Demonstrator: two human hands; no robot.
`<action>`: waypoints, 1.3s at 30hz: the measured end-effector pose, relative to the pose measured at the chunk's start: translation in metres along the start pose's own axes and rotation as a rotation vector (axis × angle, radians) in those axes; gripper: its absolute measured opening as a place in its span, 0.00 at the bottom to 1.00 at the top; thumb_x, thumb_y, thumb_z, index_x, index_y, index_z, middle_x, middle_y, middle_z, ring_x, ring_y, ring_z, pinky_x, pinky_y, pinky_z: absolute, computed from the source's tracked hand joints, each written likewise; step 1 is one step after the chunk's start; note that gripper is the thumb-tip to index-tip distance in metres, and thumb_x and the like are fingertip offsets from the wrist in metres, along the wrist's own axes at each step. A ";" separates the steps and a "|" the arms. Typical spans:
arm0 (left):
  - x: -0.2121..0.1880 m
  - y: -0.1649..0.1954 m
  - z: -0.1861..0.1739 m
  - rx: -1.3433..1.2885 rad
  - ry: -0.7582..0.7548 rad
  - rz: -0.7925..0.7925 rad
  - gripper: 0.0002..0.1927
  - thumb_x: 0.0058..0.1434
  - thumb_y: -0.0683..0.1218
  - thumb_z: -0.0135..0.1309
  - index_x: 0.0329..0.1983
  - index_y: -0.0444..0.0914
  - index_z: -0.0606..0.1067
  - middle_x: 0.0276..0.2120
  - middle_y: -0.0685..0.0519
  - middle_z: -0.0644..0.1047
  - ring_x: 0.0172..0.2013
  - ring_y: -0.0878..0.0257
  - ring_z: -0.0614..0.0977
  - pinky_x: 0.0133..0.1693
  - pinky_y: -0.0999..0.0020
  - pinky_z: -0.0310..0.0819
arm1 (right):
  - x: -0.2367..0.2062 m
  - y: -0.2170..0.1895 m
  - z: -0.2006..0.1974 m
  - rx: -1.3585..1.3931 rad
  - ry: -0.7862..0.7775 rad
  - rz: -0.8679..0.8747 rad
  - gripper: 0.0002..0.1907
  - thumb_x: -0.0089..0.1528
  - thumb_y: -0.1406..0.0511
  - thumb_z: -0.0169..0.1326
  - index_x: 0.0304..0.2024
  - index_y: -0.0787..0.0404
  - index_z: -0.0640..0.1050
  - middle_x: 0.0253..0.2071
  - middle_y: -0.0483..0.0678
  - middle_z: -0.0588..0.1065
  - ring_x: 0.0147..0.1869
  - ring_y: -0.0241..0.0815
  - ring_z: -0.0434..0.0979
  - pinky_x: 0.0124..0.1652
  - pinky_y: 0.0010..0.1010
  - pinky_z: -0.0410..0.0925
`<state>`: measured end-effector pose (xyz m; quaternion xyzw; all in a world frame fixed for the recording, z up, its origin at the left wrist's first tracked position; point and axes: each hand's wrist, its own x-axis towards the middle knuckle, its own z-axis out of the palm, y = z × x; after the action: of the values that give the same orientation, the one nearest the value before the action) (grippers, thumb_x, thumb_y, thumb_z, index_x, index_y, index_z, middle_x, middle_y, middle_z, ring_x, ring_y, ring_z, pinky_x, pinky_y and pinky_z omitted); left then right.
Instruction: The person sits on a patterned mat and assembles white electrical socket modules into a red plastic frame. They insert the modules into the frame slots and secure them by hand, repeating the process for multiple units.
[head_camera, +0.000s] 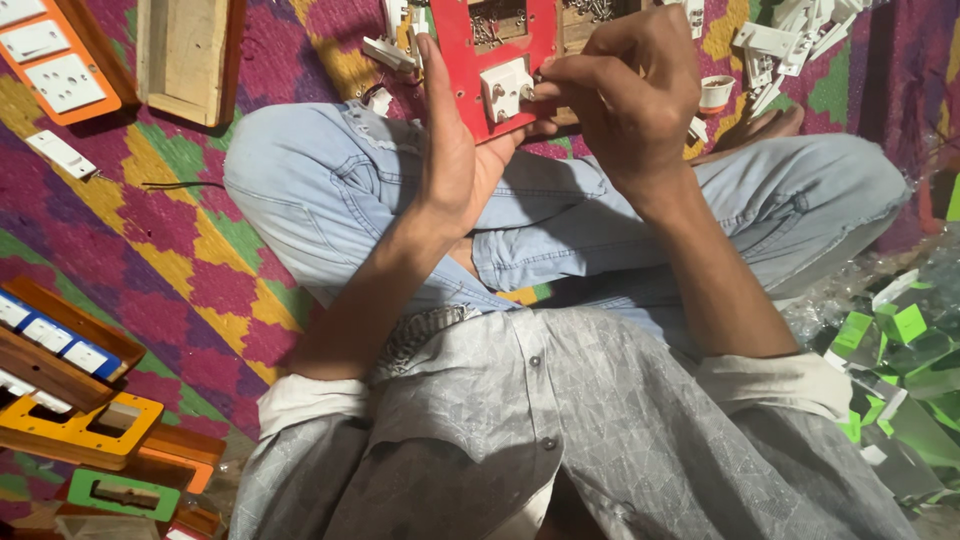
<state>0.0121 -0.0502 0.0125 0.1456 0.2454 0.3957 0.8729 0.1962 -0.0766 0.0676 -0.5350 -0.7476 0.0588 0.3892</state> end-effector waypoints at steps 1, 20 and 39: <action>0.000 0.000 0.000 -0.009 -0.007 0.004 0.44 0.71 0.75 0.32 0.64 0.32 0.69 0.49 0.43 0.79 0.48 0.55 0.82 0.52 0.55 0.79 | -0.001 0.000 0.001 -0.006 -0.005 0.007 0.14 0.60 0.70 0.75 0.45 0.58 0.84 0.40 0.46 0.69 0.43 0.44 0.67 0.37 0.33 0.61; -0.002 -0.003 0.003 -0.027 -0.029 0.022 0.42 0.74 0.73 0.30 0.69 0.35 0.65 0.54 0.45 0.76 0.54 0.54 0.79 0.59 0.51 0.76 | -0.009 0.007 0.003 -0.048 -0.016 -0.005 0.13 0.61 0.68 0.75 0.46 0.55 0.85 0.39 0.44 0.69 0.43 0.43 0.68 0.38 0.34 0.61; 0.001 0.005 -0.008 -0.257 -0.050 0.018 0.44 0.73 0.74 0.27 0.71 0.36 0.65 0.61 0.47 0.74 0.59 0.56 0.77 0.54 0.58 0.74 | 0.010 -0.017 0.002 0.174 -0.187 0.135 0.27 0.57 0.70 0.72 0.58 0.62 0.79 0.63 0.59 0.70 0.67 0.58 0.69 0.62 0.45 0.66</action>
<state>0.0053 -0.0460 0.0082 0.0445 0.1696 0.4280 0.8866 0.1810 -0.0745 0.0801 -0.5405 -0.7350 0.1989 0.3580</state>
